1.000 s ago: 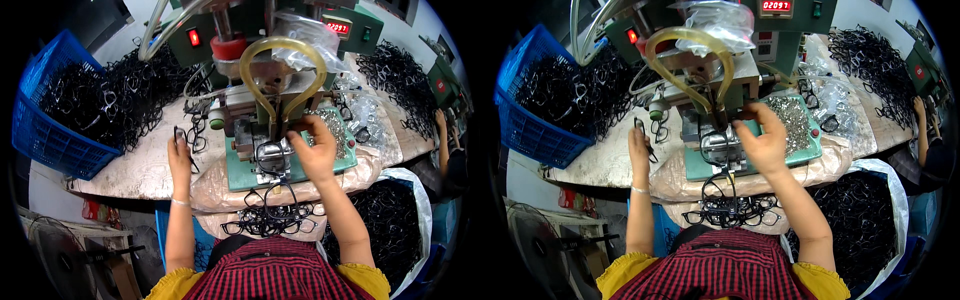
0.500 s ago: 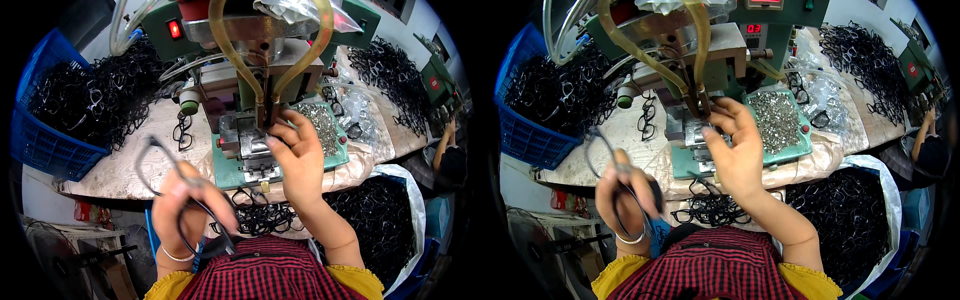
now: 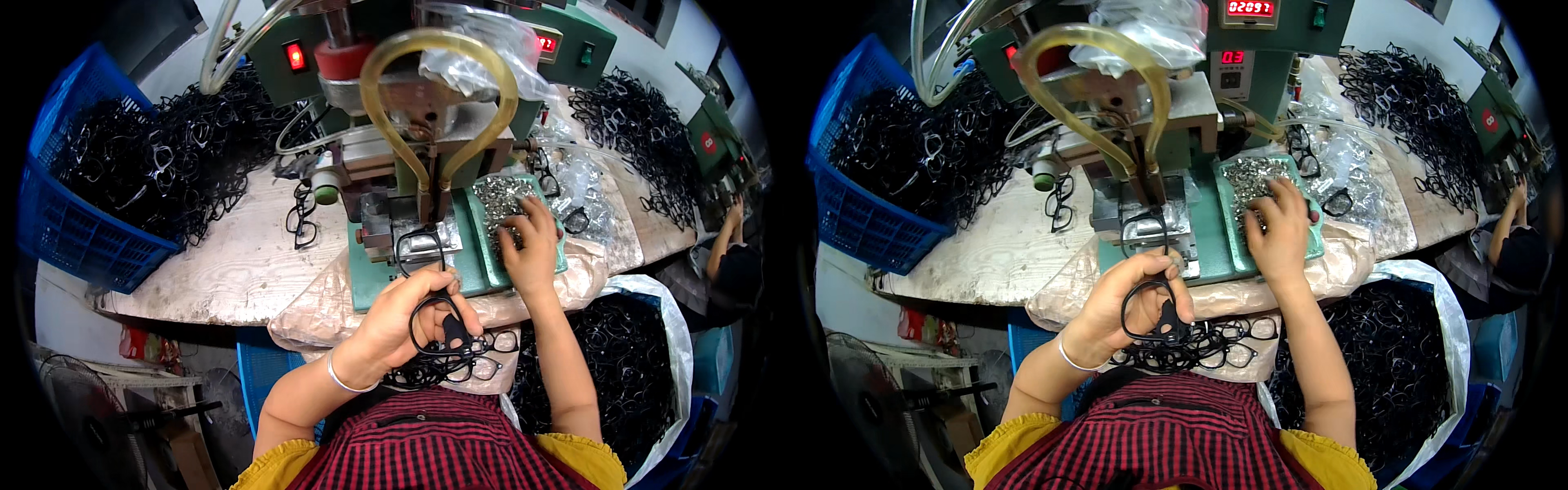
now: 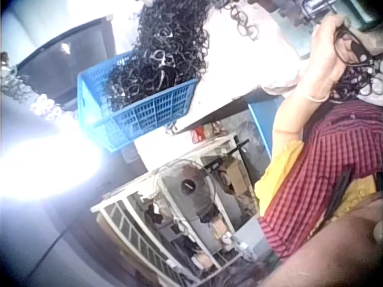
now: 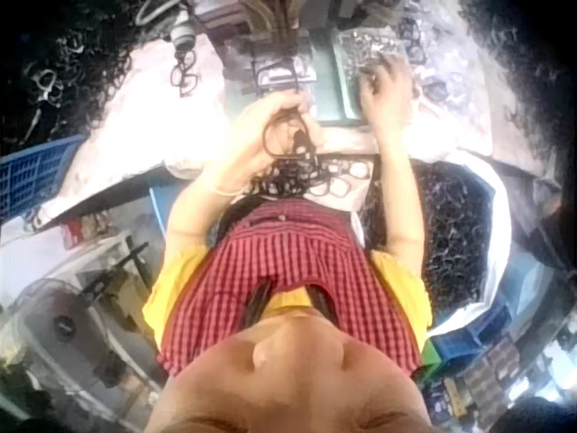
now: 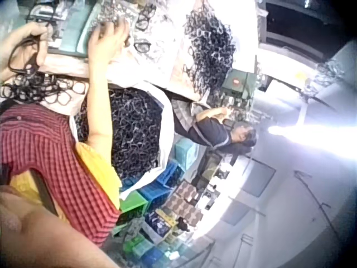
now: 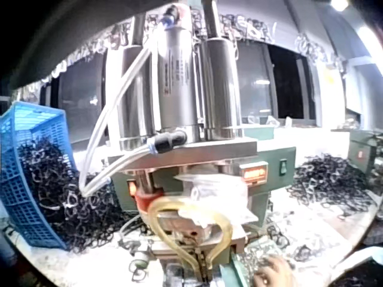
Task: The person repeatedly picks up black eyeglass frames, places them into a green machine, and presses a lever to process each frame. Finished frames are placed on the table or into a pile. The person also briefly uses pliers to adjust a frame and moves a blue crate of frames.
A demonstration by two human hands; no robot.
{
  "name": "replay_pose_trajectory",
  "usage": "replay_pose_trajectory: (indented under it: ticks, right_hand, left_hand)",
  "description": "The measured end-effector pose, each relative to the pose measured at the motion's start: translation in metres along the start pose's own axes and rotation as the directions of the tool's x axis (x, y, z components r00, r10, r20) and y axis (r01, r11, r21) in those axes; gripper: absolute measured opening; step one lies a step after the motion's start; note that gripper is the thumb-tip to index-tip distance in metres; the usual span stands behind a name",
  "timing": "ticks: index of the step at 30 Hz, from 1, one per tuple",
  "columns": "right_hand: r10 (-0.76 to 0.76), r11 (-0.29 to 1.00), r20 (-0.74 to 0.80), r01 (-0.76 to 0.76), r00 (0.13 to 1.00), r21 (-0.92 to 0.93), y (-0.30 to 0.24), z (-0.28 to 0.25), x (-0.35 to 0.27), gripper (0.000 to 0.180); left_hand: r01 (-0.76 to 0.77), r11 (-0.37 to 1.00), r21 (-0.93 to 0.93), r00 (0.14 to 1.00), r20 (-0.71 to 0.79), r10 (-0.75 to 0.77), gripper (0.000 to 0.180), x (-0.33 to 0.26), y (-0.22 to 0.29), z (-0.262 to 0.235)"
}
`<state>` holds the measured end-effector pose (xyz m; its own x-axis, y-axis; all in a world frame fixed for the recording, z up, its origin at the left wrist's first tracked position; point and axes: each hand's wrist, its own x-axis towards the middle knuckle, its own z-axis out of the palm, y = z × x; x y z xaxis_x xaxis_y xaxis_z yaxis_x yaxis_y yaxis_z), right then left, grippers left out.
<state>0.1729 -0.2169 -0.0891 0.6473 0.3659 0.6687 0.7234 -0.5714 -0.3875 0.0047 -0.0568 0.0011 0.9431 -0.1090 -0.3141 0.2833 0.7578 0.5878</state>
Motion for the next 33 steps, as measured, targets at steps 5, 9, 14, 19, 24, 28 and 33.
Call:
replay_pose_trajectory:
  ticks: [5, 9, 14, 19, 24, 28, 33]
  right_hand:
    - [-0.212, 0.970, 0.164, 0.228, 0.964, -0.086, 0.006, 0.010, 0.025, 0.015]
    - [0.520, 0.731, -0.125, -0.363, 0.845, 0.578, 0.014, -0.003, 0.001, 0.010]
    - [0.718, 0.441, -0.051, -0.396, 0.694, 0.805, 0.024, -0.002, -0.026, 0.013]
    - [0.603, 0.485, -0.051, -0.316, 0.796, 0.815, -0.002, 0.037, 0.013, 0.016]
    - [0.601, 0.575, -0.114, -0.329, 0.791, 0.749, -0.003, 0.014, 0.002, 0.014]
    - [0.450, 0.872, -0.183, -0.386, 0.874, 0.302, 0.021, -0.038, -0.051, 0.013]
    - [0.482, 0.858, -0.104, -0.444, 0.870, 0.259, 0.018, -0.066, -0.072, 0.013]
  left_hand:
    - [-0.022, 0.983, 0.181, 0.997, 0.077, 0.008, 0.027, -0.004, -0.001, -0.019]
    - [-0.315, 0.816, 0.485, 0.933, -0.001, 0.361, 0.028, -0.054, -0.023, -0.054]
    - [-0.040, 0.240, 0.970, 0.346, -0.212, 0.914, 0.012, -0.050, 0.049, -0.138]
    - [0.538, -0.231, 0.811, 0.145, 0.181, 0.973, 0.031, 0.036, 0.119, -0.215]
    - [0.666, -0.118, 0.737, 0.256, -0.077, 0.964, 0.030, 0.065, 0.102, -0.258]
    - [0.414, -0.162, 0.896, 0.146, 0.110, 0.983, 0.015, 0.015, 0.088, -0.246]
    - [0.092, 0.142, 0.986, 0.086, -0.150, 0.985, 0.034, -0.029, 0.091, -0.232]
